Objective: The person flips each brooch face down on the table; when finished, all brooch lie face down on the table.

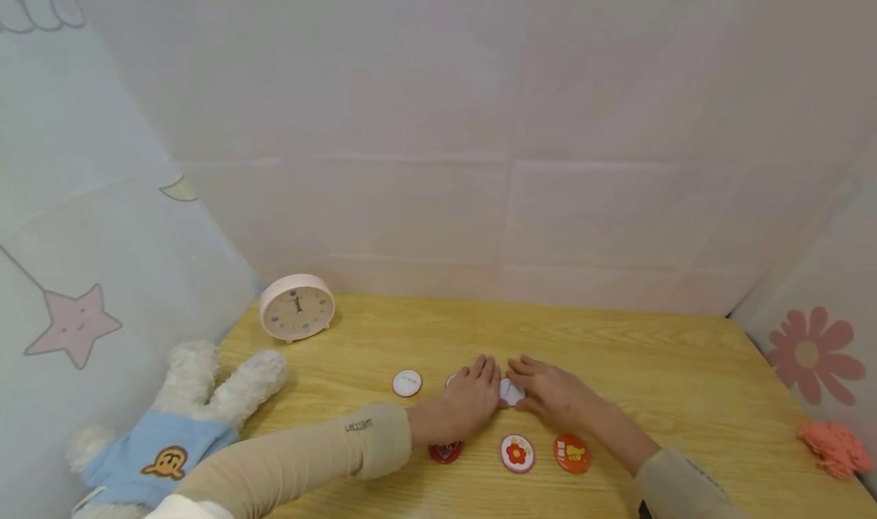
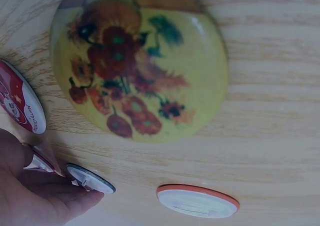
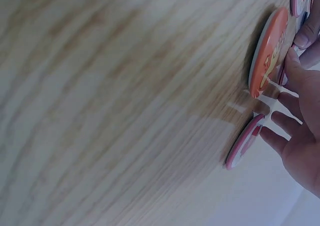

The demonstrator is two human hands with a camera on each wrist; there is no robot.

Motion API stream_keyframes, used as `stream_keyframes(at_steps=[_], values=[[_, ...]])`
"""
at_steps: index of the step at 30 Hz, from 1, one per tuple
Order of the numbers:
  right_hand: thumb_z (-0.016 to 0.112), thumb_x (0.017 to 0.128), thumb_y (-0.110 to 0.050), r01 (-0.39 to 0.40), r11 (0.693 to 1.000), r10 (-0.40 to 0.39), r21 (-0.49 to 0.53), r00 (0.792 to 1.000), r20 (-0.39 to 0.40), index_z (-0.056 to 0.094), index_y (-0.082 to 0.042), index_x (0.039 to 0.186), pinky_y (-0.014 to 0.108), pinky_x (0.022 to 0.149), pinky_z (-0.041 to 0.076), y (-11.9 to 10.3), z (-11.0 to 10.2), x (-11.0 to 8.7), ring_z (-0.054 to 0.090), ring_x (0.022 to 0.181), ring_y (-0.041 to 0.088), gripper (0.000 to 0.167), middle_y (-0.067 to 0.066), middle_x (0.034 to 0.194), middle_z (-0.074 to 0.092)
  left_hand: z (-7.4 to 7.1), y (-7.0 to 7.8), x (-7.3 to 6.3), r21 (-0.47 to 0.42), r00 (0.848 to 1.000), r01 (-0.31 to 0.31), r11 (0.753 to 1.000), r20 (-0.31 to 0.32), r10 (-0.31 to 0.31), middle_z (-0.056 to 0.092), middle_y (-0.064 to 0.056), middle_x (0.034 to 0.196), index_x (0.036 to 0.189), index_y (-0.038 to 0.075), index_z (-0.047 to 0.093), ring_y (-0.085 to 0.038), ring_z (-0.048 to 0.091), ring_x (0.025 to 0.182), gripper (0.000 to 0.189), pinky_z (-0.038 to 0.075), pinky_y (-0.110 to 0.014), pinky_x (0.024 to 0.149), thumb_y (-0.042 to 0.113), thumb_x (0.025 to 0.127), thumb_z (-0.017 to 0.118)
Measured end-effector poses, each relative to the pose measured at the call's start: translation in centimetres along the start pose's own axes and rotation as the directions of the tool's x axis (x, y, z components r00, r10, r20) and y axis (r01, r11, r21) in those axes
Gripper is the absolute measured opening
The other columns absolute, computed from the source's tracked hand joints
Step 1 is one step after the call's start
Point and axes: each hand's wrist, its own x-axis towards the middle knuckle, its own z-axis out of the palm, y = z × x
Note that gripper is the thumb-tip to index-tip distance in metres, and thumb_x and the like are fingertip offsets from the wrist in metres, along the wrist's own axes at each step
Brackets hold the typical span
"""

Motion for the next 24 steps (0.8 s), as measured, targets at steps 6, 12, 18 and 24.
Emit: stream_keyframes(at_steps=[6,12,18,24], values=[[0.066,0.094,-0.024,-0.009,0.999,0.011,0.038,0.999,-0.048,0.056,0.006,0.132,0.056,0.101,0.038,0.1,-0.6,-0.5,0.040,0.132,0.045,0.050,0.024,0.141,0.048,-0.4,-0.2,0.3,-0.016,1.000,-0.017,1.000,-0.026,0.016,0.044,-0.010,0.147,0.145,0.006,0.045,-0.023,0.041,0.136,0.063,0.045,-0.031,0.100,0.051,0.103,0.030],[0.069,0.092,-0.022,-0.042,0.996,0.049,0.076,0.994,-0.092,0.059,0.009,0.128,0.057,0.098,0.041,0.6,-2.2,-1.4,0.045,0.127,0.047,0.048,0.027,0.134,0.054,-1.4,0.0,0.8,-0.082,0.999,-0.046,0.996,-0.020,0.044,0.046,-0.011,0.145,0.145,0.003,0.045,-0.023,0.043,0.134,0.068,0.042,-0.031,0.103,0.054,0.101,0.036],[0.070,0.092,-0.019,-0.085,0.992,0.091,0.088,0.994,-0.062,0.054,0.010,0.132,0.056,0.096,0.043,1.3,-3.5,-2.3,0.045,0.127,0.047,0.052,0.029,0.136,0.051,-2.6,1.1,1.9,-0.140,0.996,-0.087,0.986,-0.008,0.086,0.041,-0.009,0.150,0.148,0.006,0.040,-0.021,0.038,0.137,0.069,0.038,-0.032,0.107,0.055,0.100,0.037],[0.070,0.091,-0.029,-0.110,0.987,0.113,0.119,0.993,-0.026,0.054,0.011,0.132,0.058,0.093,0.044,2.2,-4.1,-3.1,0.046,0.125,0.049,0.059,0.030,0.135,0.050,-3.5,3.0,3.3,-0.099,0.994,-0.105,0.990,0.029,0.108,0.039,-0.003,0.151,0.149,0.012,0.039,-0.018,0.035,0.139,0.070,0.038,-0.031,0.107,0.060,0.098,0.034]])
